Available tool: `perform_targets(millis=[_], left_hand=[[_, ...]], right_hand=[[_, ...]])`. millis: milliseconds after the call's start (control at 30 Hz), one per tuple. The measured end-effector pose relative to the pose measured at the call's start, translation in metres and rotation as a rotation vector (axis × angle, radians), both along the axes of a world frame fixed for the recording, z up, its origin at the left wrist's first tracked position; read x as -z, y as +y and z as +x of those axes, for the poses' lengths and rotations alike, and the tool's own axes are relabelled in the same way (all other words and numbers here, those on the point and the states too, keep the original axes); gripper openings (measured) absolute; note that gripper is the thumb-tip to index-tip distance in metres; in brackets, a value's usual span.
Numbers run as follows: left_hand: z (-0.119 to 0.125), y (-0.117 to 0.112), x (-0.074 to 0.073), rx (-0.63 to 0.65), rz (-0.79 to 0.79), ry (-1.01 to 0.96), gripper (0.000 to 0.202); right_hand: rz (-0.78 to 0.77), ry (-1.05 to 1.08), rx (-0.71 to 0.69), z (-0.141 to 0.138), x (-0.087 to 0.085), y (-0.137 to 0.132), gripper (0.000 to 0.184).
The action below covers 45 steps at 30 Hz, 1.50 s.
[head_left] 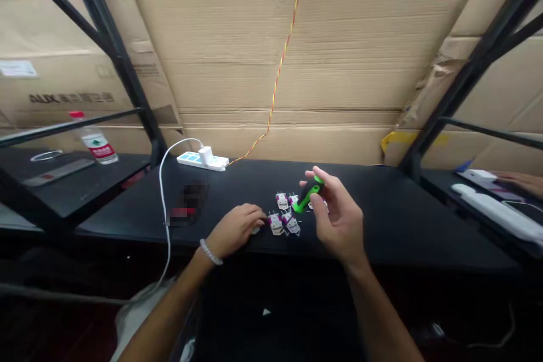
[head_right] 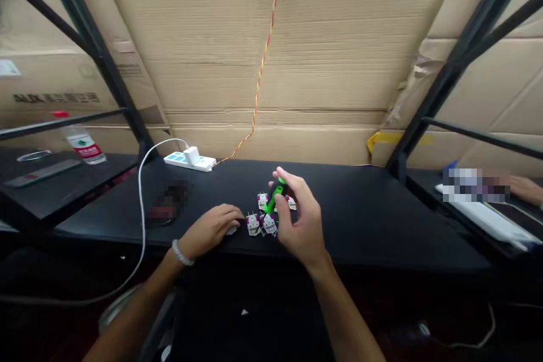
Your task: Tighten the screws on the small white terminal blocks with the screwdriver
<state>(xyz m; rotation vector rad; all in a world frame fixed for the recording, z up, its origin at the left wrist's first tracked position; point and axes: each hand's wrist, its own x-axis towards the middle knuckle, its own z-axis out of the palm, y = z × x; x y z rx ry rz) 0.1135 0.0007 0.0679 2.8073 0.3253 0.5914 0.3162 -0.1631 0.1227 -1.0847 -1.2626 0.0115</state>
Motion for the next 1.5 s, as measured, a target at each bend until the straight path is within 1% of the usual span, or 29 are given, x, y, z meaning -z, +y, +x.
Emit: perform_targets(millis=[133,233,333,467,533,733,833,1100,1500], left_hand=[[-0.017,0.013,-0.007,0.078,-0.148,-0.038,0.032],[-0.027,0.022,-0.01,0.154,-0.26,-0.011,0.025],[-0.031,0.029,-0.009,0.206,-0.335,-0.013,0.022],[-0.031,0.03,-0.006,0.25,-0.386,-0.028,0.027],[-0.031,0.03,-0.006,0.248,-0.397,-0.032,0.031],[-0.032,0.027,-0.008,0.158,-0.444,-0.029,0.041],[-0.031,0.026,-0.008,0.159,-0.487,-0.024,0.045],[-0.03,0.027,-0.008,0.172,-0.493,-0.026,0.035],[-0.03,0.028,-0.007,0.184,-0.493,-0.027,0.033]], right_hand=[[0.035,0.061,0.005,-0.001,0.003,0.003,0.052],[0.058,0.099,0.006,-0.003,0.003,0.006,0.047],[0.082,0.145,-0.036,-0.008,0.002,0.011,0.042],[0.117,0.174,-0.091,-0.019,0.001,0.023,0.041],[0.114,0.173,-0.118,-0.025,0.001,0.029,0.041],[0.084,0.128,-0.136,-0.042,0.003,0.042,0.041],[0.088,0.113,-0.142,-0.046,0.005,0.045,0.04],[0.091,0.111,-0.133,-0.047,0.006,0.046,0.04],[0.075,0.085,-0.146,-0.048,0.007,0.049,0.042]])
